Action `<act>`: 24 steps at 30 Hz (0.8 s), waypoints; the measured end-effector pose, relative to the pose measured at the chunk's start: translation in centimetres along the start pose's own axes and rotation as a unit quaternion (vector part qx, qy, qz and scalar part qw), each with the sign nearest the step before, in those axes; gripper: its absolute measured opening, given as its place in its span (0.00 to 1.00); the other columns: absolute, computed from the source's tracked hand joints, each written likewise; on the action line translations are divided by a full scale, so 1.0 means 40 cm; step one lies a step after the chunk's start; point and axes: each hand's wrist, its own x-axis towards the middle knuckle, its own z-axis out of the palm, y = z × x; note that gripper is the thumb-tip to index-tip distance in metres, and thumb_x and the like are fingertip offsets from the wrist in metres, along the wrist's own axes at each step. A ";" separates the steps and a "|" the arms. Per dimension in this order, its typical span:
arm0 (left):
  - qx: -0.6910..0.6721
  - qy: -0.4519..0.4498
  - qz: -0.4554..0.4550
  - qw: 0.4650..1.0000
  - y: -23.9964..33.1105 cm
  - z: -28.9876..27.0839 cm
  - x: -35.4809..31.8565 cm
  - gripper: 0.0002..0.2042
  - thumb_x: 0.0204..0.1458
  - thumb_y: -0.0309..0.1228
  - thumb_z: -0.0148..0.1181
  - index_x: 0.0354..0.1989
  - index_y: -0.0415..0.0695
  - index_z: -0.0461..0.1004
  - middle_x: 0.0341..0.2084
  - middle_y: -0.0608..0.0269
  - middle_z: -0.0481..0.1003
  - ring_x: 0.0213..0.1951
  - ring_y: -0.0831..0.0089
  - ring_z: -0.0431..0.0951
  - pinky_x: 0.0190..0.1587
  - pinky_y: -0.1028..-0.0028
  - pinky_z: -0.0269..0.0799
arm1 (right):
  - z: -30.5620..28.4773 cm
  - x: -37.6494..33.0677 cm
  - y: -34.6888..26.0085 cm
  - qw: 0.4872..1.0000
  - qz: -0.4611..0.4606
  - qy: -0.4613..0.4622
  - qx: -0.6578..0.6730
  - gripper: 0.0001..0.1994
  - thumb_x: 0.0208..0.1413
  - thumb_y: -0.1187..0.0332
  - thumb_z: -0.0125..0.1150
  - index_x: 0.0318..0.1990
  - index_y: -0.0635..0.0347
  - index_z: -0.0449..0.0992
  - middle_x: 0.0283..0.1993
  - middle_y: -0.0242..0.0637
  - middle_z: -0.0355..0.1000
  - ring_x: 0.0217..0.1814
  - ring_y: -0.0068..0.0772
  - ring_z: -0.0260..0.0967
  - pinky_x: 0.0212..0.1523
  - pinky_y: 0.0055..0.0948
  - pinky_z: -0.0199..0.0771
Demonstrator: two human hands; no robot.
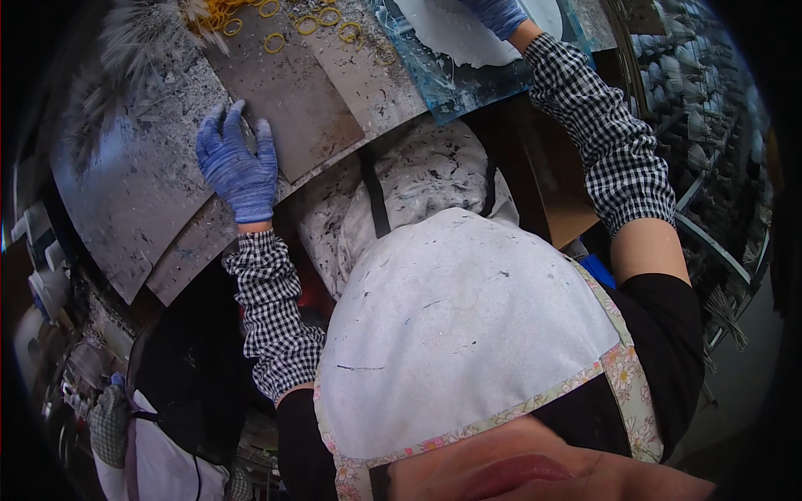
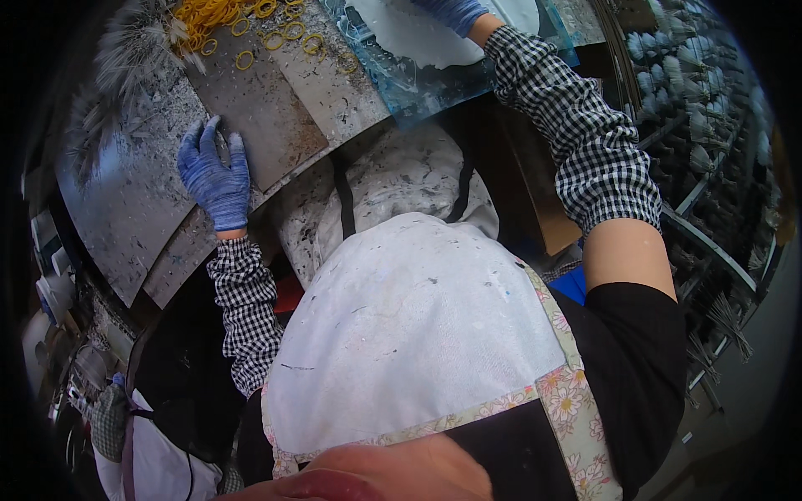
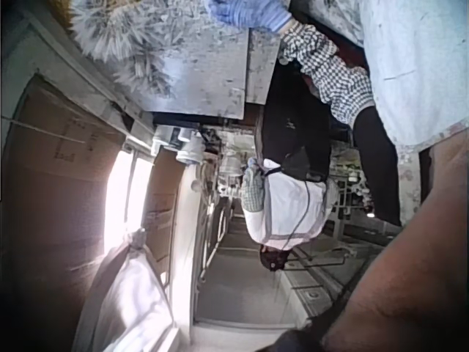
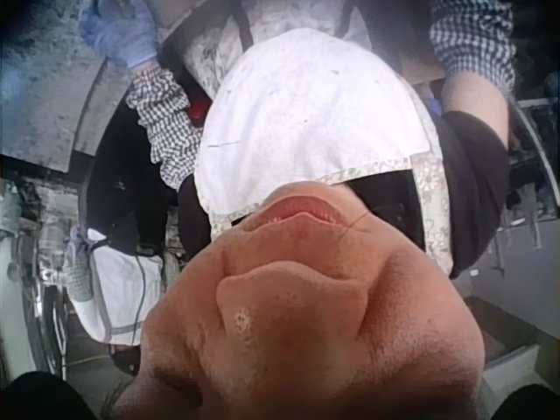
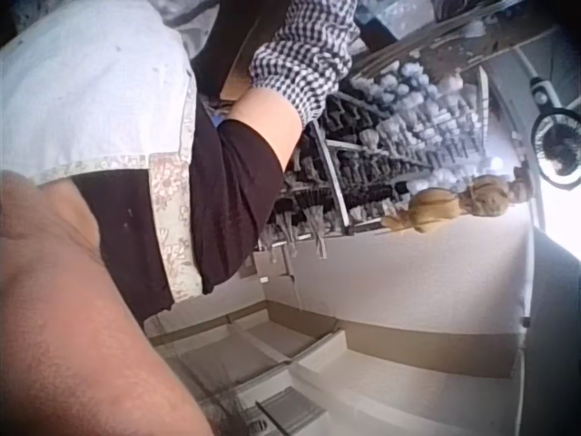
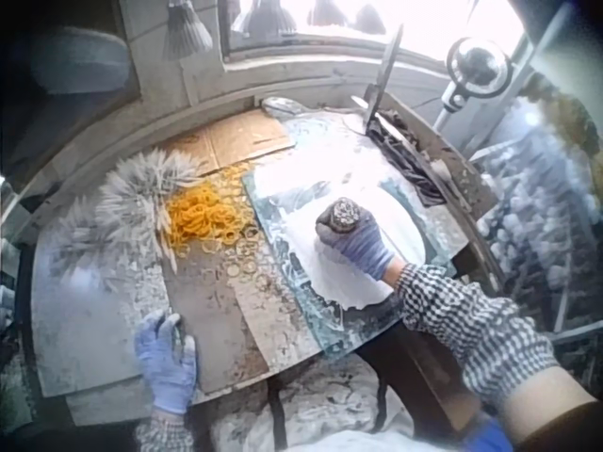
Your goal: The person dips bundles of bristles into white glue on a plate, gathers and aligns loose bristles on the workbench, and binds them into bundles using rubber bands.
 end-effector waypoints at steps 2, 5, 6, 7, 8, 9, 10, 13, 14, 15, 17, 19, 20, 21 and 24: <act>-0.004 0.001 0.002 1.000 -0.001 0.002 -0.003 0.20 0.54 0.41 0.63 0.54 0.51 0.76 0.52 0.56 0.71 0.57 0.58 0.68 0.62 0.58 0.62 | 0.000 -0.001 0.001 1.000 0.004 0.002 -0.005 0.04 0.49 0.72 0.68 0.31 0.58 0.78 0.30 0.30 0.76 0.34 0.21 0.73 0.39 0.26 0.75; -0.001 -0.001 -0.001 1.000 -0.002 0.002 0.002 0.20 0.54 0.41 0.63 0.54 0.51 0.76 0.52 0.56 0.71 0.57 0.58 0.68 0.62 0.58 0.62 | 0.003 0.000 0.006 1.000 -0.010 0.000 -0.030 0.04 0.49 0.71 0.68 0.31 0.57 0.78 0.30 0.31 0.76 0.33 0.24 0.73 0.39 0.27 0.75; -0.001 -0.001 -0.001 1.000 -0.003 0.000 0.003 0.20 0.54 0.41 0.63 0.54 0.51 0.76 0.52 0.56 0.71 0.57 0.58 0.68 0.62 0.58 0.62 | 0.004 0.002 0.004 0.998 -0.015 0.005 -0.065 0.05 0.49 0.70 0.68 0.32 0.57 0.78 0.30 0.31 0.76 0.33 0.25 0.73 0.39 0.28 0.75; -0.002 0.000 0.000 1.000 -0.003 -0.001 0.004 0.19 0.54 0.41 0.63 0.54 0.51 0.76 0.52 0.56 0.71 0.57 0.57 0.68 0.62 0.58 0.62 | 0.005 0.005 0.002 0.995 -0.020 0.010 -0.099 0.05 0.49 0.70 0.68 0.32 0.57 0.78 0.30 0.32 0.76 0.33 0.26 0.74 0.39 0.29 0.75; -0.004 0.001 0.001 1.000 -0.003 -0.001 0.006 0.19 0.54 0.42 0.63 0.54 0.51 0.76 0.52 0.56 0.71 0.57 0.57 0.68 0.62 0.58 0.62 | 0.005 0.003 0.005 0.995 -0.020 0.010 -0.099 0.05 0.49 0.70 0.68 0.32 0.57 0.78 0.30 0.32 0.76 0.33 0.26 0.74 0.39 0.29 0.75; -0.005 0.002 0.002 1.000 -0.003 0.000 0.009 0.19 0.54 0.42 0.63 0.54 0.51 0.76 0.52 0.56 0.71 0.57 0.57 0.68 0.62 0.58 0.62 | 0.003 0.001 0.011 0.994 -0.025 0.023 -0.101 0.05 0.49 0.69 0.68 0.32 0.57 0.78 0.30 0.33 0.76 0.33 0.27 0.74 0.39 0.29 0.75; -0.004 0.004 0.002 1.000 -0.003 0.001 0.014 0.19 0.54 0.41 0.63 0.54 0.51 0.76 0.52 0.56 0.71 0.57 0.57 0.69 0.62 0.58 0.62 | 0.000 0.004 0.014 0.994 -0.030 0.037 -0.102 0.06 0.49 0.68 0.68 0.32 0.56 0.78 0.30 0.33 0.76 0.33 0.28 0.74 0.39 0.30 0.75; -0.012 0.009 0.010 1.000 0.012 0.002 0.023 0.19 0.54 0.41 0.63 0.54 0.51 0.76 0.52 0.56 0.71 0.57 0.57 0.69 0.61 0.58 0.62 | -0.029 0.000 0.009 0.995 -0.031 0.039 -0.082 0.06 0.49 0.68 0.68 0.33 0.56 0.77 0.30 0.33 0.76 0.33 0.28 0.74 0.39 0.30 0.75; -0.010 0.006 0.004 1.000 0.004 0.004 0.012 0.19 0.54 0.41 0.63 0.54 0.51 0.76 0.52 0.56 0.71 0.57 0.57 0.69 0.61 0.58 0.62 | -0.011 -0.003 0.018 0.996 -0.028 0.032 -0.078 0.06 0.49 0.68 0.68 0.33 0.56 0.77 0.30 0.33 0.76 0.33 0.28 0.74 0.39 0.30 0.75; -0.006 0.001 0.000 1.000 -0.004 0.007 0.002 0.19 0.54 0.41 0.63 0.54 0.51 0.76 0.52 0.56 0.71 0.57 0.57 0.69 0.61 0.58 0.62 | 0.003 -0.008 0.026 0.997 -0.028 0.018 -0.072 0.06 0.49 0.68 0.68 0.32 0.56 0.77 0.30 0.33 0.76 0.33 0.28 0.74 0.39 0.30 0.75; -0.005 -0.002 -0.002 1.000 -0.007 0.008 -0.007 0.19 0.54 0.41 0.63 0.53 0.51 0.76 0.52 0.56 0.72 0.56 0.58 0.69 0.61 0.58 0.63 | 0.010 -0.012 0.022 0.997 -0.028 0.007 -0.068 0.06 0.49 0.68 0.68 0.32 0.56 0.77 0.30 0.33 0.75 0.33 0.28 0.73 0.39 0.29 0.75; -0.006 0.002 0.000 1.000 -0.002 0.005 -0.012 0.19 0.54 0.41 0.63 0.53 0.51 0.76 0.52 0.56 0.72 0.56 0.57 0.69 0.61 0.58 0.63 | -0.001 -0.012 0.001 0.990 -0.057 -0.005 -0.132 0.06 0.49 0.69 0.68 0.32 0.57 0.77 0.29 0.32 0.75 0.33 0.27 0.73 0.38 0.29 0.75; -0.005 0.006 0.002 1.000 -0.002 0.003 -0.006 0.19 0.54 0.41 0.63 0.53 0.50 0.76 0.52 0.56 0.72 0.56 0.57 0.69 0.61 0.58 0.63 | -0.004 -0.011 -0.004 0.989 -0.059 -0.003 -0.132 0.06 0.49 0.69 0.68 0.32 0.57 0.77 0.29 0.32 0.75 0.33 0.27 0.73 0.38 0.29 0.75; -0.003 0.008 0.002 1.000 -0.001 0.001 -0.003 0.19 0.54 0.41 0.63 0.53 0.50 0.76 0.52 0.56 0.72 0.56 0.57 0.69 0.61 0.58 0.63 | -0.003 -0.014 -0.006 0.995 -0.040 0.008 -0.095 0.06 0.48 0.69 0.69 0.31 0.57 0.77 0.29 0.32 0.75 0.32 0.26 0.73 0.38 0.29 0.74; 0.005 0.006 -0.001 1.000 0.000 -0.008 -0.004 0.19 0.53 0.41 0.64 0.53 0.51 0.77 0.51 0.55 0.72 0.56 0.57 0.69 0.60 0.59 0.63 | 0.005 -0.012 -0.010 0.998 -0.016 0.013 -0.058 0.05 0.48 0.71 0.69 0.31 0.57 0.77 0.29 0.32 0.75 0.32 0.25 0.73 0.38 0.28 0.74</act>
